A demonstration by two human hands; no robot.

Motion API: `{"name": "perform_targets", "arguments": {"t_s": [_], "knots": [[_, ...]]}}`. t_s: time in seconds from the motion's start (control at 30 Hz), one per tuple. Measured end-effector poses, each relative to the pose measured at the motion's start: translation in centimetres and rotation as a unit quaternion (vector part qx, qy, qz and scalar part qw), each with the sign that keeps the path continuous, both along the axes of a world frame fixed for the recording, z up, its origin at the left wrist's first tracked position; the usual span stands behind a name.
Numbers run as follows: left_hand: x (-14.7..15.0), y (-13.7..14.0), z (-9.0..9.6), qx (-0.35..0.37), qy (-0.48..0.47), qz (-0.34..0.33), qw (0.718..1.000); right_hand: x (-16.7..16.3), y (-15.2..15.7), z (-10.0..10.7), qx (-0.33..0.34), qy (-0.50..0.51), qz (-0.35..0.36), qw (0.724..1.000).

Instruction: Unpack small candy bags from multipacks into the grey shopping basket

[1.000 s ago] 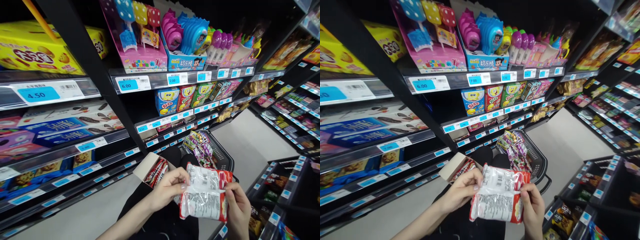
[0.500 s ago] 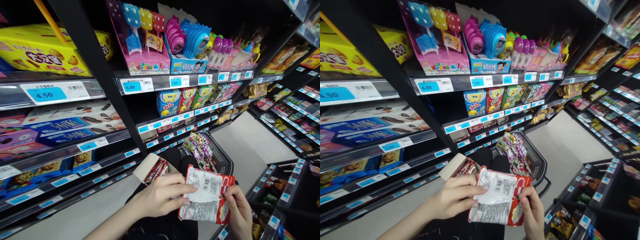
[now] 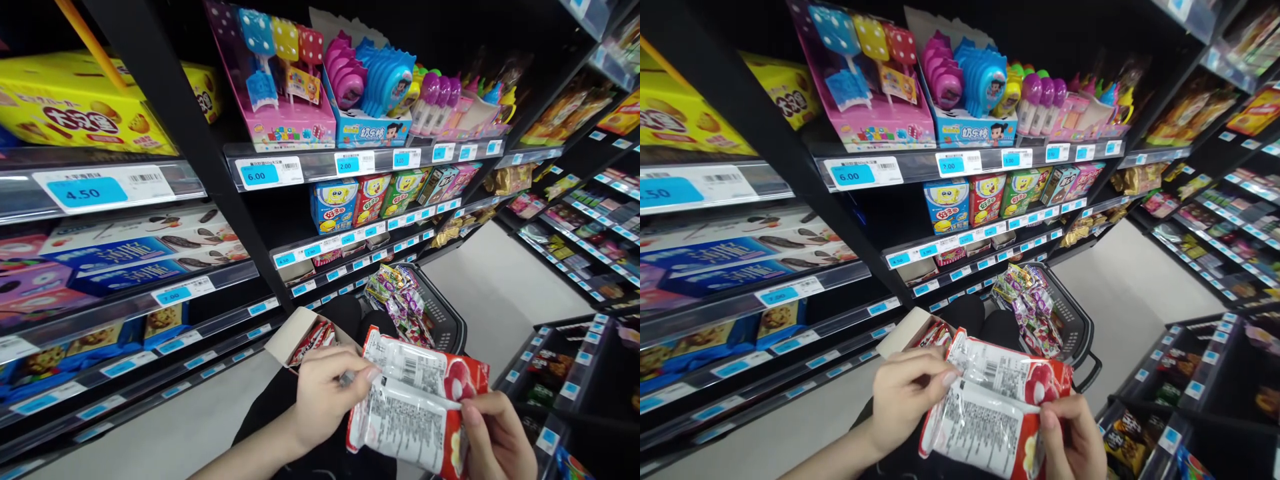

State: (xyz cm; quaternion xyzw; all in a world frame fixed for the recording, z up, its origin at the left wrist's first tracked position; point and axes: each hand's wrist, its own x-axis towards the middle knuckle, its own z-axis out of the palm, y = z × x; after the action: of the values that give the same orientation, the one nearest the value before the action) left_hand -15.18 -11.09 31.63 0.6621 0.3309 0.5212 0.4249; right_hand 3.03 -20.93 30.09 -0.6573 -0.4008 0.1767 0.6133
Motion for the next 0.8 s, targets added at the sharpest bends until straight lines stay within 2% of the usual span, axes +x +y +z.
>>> {"name": "perform_targets", "arguments": {"t_s": [0.07, 0.17, 0.23, 0.3, 0.37, 0.47, 0.53, 0.6, 0.73, 0.8], "knots": [[0.3, 0.0, -0.5, -0.134, -0.048, -0.017, 0.990, 0.5, 0.0, 0.2, -0.021, 0.030, 0.000, 0.999], [0.6, 0.4, -0.9, -0.288, -0.119, -0.068, 0.948, 1.9, 0.1, -0.2, -0.044, 0.099, 0.028, 0.994], [0.7, 0.7, -1.0, -0.358, -0.139, -0.109, 0.917, 2.6, 0.2, -0.6, -0.069, 0.163, 0.095, 0.980], [0.7, 0.9, -1.1, -0.419, -0.167, -0.125, 0.884, 2.8, 0.3, -0.9, -0.084, 0.238, 0.162, 0.954], [0.5, 1.0, -1.3, -0.451, -0.193, -0.124, 0.863, 2.4, 0.4, -1.0, -0.085, 0.294, 0.182, 0.934], [-0.1, 1.1, -2.0, -0.440, -0.195, -0.158, 0.862, 1.6, 0.1, -0.8, -0.083, 0.324, 0.160, 0.929], [-0.6, 1.2, -2.5, -0.407, -0.169, -0.194, 0.876, 1.6, -0.2, -0.7, -0.076, 0.344, 0.150, 0.924], [-1.0, 1.3, -2.9, -0.362, -0.122, -0.203, 0.901, 1.9, -0.5, -1.0, -0.079, 0.358, 0.127, 0.922], [-1.5, 1.3, -3.0, -0.248, 0.023, -0.132, 0.959, 2.5, -0.3, -1.7, -0.127, 0.271, 0.086, 0.950], [-1.6, 1.3, -2.9, -0.183, 0.096, -0.107, 0.973, 2.5, -0.2, -1.7, -0.161, 0.190, 0.068, 0.966]]}}
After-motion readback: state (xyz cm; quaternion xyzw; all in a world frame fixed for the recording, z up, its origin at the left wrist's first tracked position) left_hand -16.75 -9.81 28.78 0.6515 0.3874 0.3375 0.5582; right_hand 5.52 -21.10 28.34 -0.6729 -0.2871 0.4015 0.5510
